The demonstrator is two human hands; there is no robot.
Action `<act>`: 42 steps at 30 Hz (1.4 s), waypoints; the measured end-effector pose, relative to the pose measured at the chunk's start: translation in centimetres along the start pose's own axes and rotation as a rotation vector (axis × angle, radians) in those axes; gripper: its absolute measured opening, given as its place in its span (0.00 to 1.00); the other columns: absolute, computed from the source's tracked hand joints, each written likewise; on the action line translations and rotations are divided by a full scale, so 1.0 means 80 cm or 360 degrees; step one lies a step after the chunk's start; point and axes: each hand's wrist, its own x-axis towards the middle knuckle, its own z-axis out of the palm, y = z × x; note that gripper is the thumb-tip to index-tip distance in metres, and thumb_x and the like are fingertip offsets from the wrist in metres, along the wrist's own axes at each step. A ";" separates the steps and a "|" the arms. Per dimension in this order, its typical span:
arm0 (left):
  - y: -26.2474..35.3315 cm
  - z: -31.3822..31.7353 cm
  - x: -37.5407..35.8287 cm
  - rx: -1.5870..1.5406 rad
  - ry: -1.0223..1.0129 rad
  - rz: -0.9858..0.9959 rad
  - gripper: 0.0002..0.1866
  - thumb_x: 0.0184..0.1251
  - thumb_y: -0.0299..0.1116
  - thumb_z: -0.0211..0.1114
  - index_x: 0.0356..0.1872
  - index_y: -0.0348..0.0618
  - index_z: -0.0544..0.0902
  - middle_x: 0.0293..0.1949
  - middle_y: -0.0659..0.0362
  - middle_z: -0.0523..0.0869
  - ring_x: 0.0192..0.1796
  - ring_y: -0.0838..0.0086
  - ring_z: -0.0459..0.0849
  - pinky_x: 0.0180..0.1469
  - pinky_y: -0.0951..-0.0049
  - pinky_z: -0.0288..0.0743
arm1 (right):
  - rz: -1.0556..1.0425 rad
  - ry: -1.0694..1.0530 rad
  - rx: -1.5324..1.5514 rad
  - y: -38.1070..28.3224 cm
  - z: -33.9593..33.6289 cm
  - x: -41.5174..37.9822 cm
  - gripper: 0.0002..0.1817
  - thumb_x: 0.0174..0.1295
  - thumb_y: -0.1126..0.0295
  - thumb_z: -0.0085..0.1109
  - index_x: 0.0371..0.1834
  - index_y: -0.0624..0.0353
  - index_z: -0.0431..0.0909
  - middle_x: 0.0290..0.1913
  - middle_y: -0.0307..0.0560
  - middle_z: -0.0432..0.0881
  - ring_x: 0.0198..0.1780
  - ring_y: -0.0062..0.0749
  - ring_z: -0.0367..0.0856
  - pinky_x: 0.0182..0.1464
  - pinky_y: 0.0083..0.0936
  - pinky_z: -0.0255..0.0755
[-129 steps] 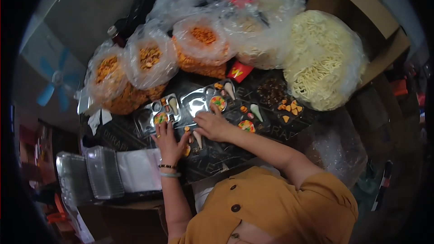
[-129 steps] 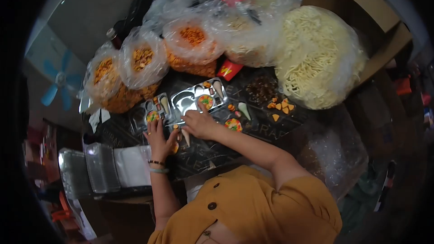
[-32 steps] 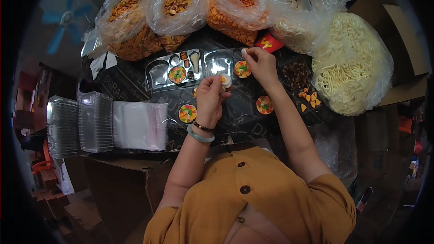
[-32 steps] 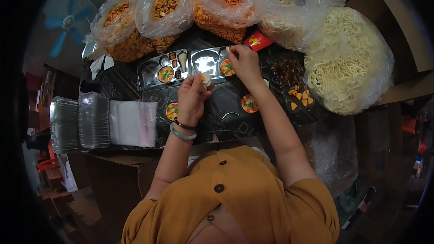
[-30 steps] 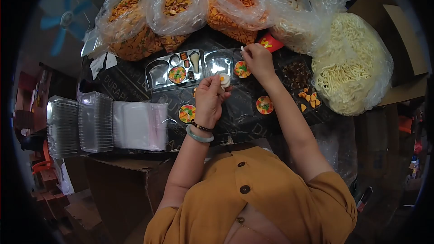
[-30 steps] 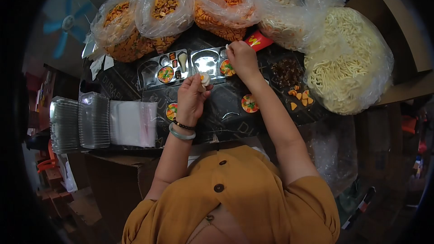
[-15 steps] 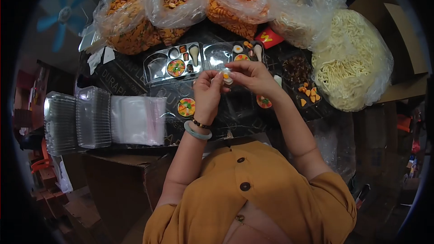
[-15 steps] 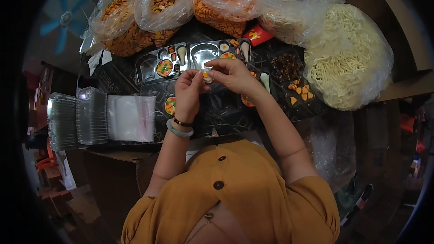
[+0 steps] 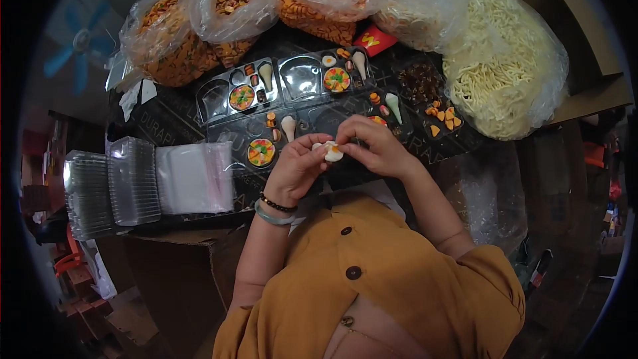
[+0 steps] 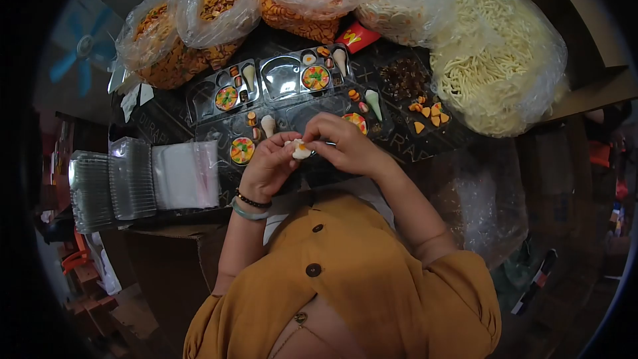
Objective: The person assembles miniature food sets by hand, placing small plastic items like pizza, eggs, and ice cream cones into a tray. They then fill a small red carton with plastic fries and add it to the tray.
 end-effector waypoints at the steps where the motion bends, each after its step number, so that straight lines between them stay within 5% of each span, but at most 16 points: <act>1: -0.008 -0.005 -0.002 -0.0121 -0.0005 -0.0045 0.13 0.61 0.26 0.63 0.47 0.35 0.77 0.40 0.57 0.83 0.36 0.79 0.82 0.36 0.84 0.75 | -0.0145 0.0157 -0.0263 -0.004 0.008 -0.008 0.05 0.54 0.79 0.60 0.33 0.61 0.75 0.37 0.44 0.77 0.40 0.33 0.76 0.42 0.25 0.68; 4: -0.021 0.000 -0.008 -0.0206 0.0081 -0.0054 0.13 0.61 0.25 0.63 0.47 0.35 0.78 0.40 0.56 0.83 0.36 0.79 0.81 0.36 0.84 0.76 | -0.0282 0.0419 -0.0505 -0.009 0.024 -0.027 0.10 0.51 0.83 0.60 0.35 0.58 0.74 0.37 0.44 0.78 0.39 0.40 0.77 0.43 0.30 0.68; 6: -0.019 -0.001 -0.008 -0.0136 0.0140 -0.0042 0.13 0.61 0.24 0.63 0.47 0.35 0.78 0.41 0.56 0.83 0.36 0.79 0.81 0.36 0.84 0.76 | -0.0181 0.0886 -0.0452 -0.008 0.020 -0.033 0.08 0.52 0.80 0.59 0.35 0.58 0.74 0.36 0.45 0.78 0.39 0.40 0.78 0.44 0.32 0.67; 12: 0.006 0.014 -0.010 0.0174 0.0434 0.0217 0.13 0.58 0.21 0.64 0.45 0.36 0.79 0.39 0.56 0.84 0.37 0.78 0.82 0.37 0.84 0.77 | 0.0172 0.0389 -0.1198 0.058 -0.048 0.000 0.03 0.55 0.75 0.58 0.33 0.57 0.76 0.32 0.40 0.78 0.41 0.36 0.76 0.52 0.34 0.59; 17: 0.035 -0.012 -0.015 0.0598 0.0516 0.0517 0.10 0.58 0.20 0.64 0.41 0.36 0.81 0.37 0.58 0.85 0.39 0.80 0.82 0.37 0.85 0.75 | 0.0095 0.0451 -0.1521 0.079 -0.042 0.007 0.05 0.51 0.73 0.63 0.31 0.54 0.80 0.33 0.37 0.76 0.43 0.33 0.75 0.54 0.35 0.56; 20: 0.064 -0.033 -0.008 0.1012 0.0694 0.0719 0.08 0.56 0.18 0.60 0.36 0.38 0.83 0.35 0.60 0.85 0.37 0.83 0.81 0.38 0.84 0.74 | 0.0103 0.0658 -0.1451 0.063 -0.034 0.009 0.07 0.50 0.74 0.64 0.33 0.54 0.80 0.35 0.37 0.76 0.45 0.31 0.75 0.54 0.33 0.56; 22: 0.084 -0.060 0.010 0.1537 0.0750 0.1163 0.08 0.55 0.17 0.60 0.35 0.38 0.83 0.35 0.61 0.85 0.37 0.82 0.82 0.38 0.82 0.75 | 0.0067 0.0697 -0.1389 0.059 -0.032 0.003 0.06 0.52 0.73 0.63 0.34 0.55 0.80 0.37 0.38 0.77 0.45 0.30 0.76 0.54 0.32 0.56; 26: 0.150 -0.122 0.049 0.2132 0.0785 0.1644 0.08 0.48 0.16 0.62 0.29 0.39 0.83 0.33 0.58 0.84 0.36 0.72 0.84 0.39 0.77 0.76 | 0.0231 0.0706 -0.1045 0.052 -0.034 -0.014 0.05 0.54 0.72 0.62 0.34 0.56 0.80 0.36 0.38 0.79 0.40 0.31 0.77 0.53 0.31 0.58; 34: 0.188 -0.172 0.083 0.2372 0.0923 0.1359 0.07 0.47 0.18 0.65 0.27 0.40 0.85 0.34 0.57 0.83 0.38 0.66 0.83 0.40 0.73 0.76 | 0.0338 0.0762 -0.0977 0.036 -0.040 -0.037 0.03 0.56 0.72 0.61 0.32 0.58 0.80 0.33 0.40 0.80 0.36 0.30 0.78 0.49 0.29 0.62; 42: 0.197 -0.155 0.069 0.3286 0.0823 0.1017 0.09 0.55 0.19 0.58 0.34 0.40 0.84 0.42 0.55 0.81 0.43 0.62 0.81 0.47 0.69 0.75 | 0.0403 0.0803 -0.0827 0.029 -0.043 -0.040 0.03 0.56 0.73 0.61 0.31 0.60 0.81 0.32 0.41 0.81 0.36 0.31 0.77 0.47 0.28 0.63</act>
